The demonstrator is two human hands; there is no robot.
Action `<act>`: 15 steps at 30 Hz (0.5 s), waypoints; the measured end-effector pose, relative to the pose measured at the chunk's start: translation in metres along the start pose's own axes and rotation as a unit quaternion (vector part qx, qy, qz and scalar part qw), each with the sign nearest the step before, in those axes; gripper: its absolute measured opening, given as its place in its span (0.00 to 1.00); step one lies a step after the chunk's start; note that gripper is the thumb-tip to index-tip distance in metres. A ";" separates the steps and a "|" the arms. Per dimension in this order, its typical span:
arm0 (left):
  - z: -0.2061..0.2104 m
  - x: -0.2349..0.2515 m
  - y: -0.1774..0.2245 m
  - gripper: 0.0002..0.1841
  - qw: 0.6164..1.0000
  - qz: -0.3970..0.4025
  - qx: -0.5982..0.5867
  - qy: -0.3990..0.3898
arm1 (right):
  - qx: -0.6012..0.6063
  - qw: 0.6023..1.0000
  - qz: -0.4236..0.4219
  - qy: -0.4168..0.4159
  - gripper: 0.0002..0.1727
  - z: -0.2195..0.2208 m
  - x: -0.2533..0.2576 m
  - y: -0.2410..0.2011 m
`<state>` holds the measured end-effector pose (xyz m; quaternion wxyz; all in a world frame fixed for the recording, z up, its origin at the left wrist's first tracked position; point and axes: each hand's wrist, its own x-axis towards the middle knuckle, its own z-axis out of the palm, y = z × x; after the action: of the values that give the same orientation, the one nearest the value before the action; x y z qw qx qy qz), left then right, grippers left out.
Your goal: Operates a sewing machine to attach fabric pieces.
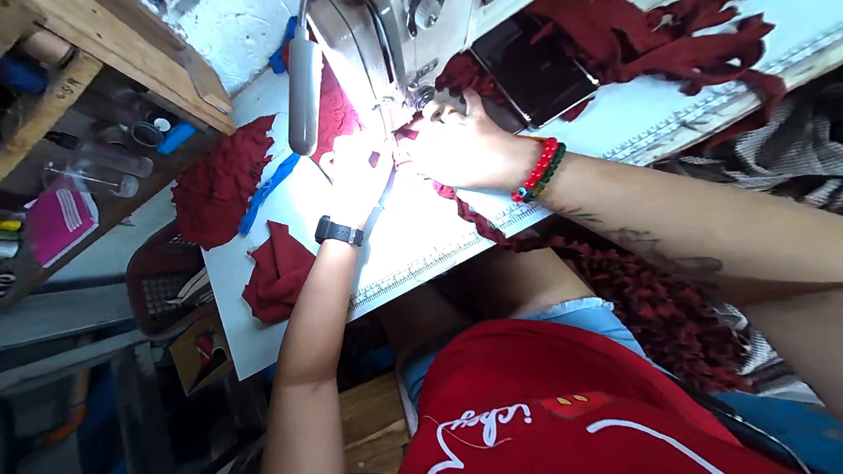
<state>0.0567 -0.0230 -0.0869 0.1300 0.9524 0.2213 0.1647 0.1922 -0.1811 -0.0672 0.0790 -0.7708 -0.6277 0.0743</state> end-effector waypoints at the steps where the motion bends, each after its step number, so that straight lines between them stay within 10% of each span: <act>1: 0.000 0.002 -0.001 0.14 1.000 -0.005 -0.002 -0.002 | 0.007 1.000 0.004 0.005 0.26 0.001 0.003 0.001; 6: 0.001 0.008 -0.004 0.14 1.000 -0.016 0.007 0.008 | 0.044 0.995 0.081 -0.029 0.25 -0.014 0.000 -0.013; 15: 0.008 0.002 -0.002 0.15 0.999 0.010 0.026 0.046 | 0.150 0.921 0.023 0.360 0.22 -0.045 -0.136 0.094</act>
<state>0.0610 -0.0218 -0.0946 0.0934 0.9488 0.2219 0.2043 0.2644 -0.3340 -0.0417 0.4123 -0.7387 -0.5211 -0.1130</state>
